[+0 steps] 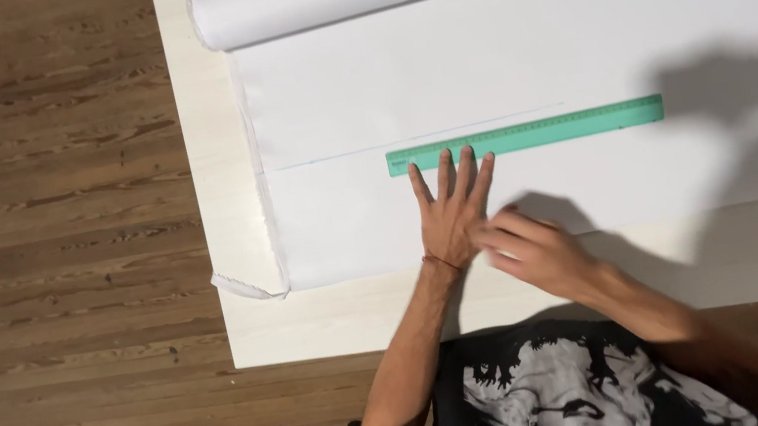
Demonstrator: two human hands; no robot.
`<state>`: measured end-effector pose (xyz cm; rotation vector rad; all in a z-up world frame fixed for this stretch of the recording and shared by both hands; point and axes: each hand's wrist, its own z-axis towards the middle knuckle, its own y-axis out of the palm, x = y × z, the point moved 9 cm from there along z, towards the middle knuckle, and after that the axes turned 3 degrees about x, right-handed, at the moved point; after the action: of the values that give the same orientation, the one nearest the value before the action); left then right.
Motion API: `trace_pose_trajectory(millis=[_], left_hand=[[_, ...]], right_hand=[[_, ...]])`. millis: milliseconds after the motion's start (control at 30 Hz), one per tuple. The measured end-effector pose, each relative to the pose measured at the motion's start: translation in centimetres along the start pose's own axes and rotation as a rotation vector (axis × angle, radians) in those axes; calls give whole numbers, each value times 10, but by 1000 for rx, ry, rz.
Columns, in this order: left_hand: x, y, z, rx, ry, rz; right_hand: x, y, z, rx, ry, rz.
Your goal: Marking a long straight line on a sheet of material using a ruler and a marking tool
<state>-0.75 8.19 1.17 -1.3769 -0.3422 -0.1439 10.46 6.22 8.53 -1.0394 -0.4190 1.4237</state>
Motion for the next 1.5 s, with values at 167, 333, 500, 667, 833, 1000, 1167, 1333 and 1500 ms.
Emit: trace_pose_trajectory(millis=[167, 333, 500, 667, 833, 1000, 1167, 1333, 1500], left_hand=[[37, -5, -2, 226, 62, -71], [101, 23, 29, 227, 83, -80], [170, 50, 63, 262, 66, -85], [201, 63, 91, 314, 57, -41], [209, 57, 94, 232, 109, 80], [208, 58, 94, 212, 92, 102], [206, 60, 92, 218, 103, 81], [201, 72, 91, 238, 44, 35], [198, 79, 89, 188, 31, 44]], right_hand=[[73, -84, -108, -61, 704, 126], [114, -128, -142, 85, 741, 97], [155, -185, -168, 94, 683, 125], [245, -237, -246, 111, 707, 123], [284, -311, -245, 8, 599, 84], [291, -332, -249, 95, 654, 51], [275, -322, -231, 68, 649, 140], [284, -307, -244, 201, 691, 156], [282, -304, -233, 215, 672, 192]])
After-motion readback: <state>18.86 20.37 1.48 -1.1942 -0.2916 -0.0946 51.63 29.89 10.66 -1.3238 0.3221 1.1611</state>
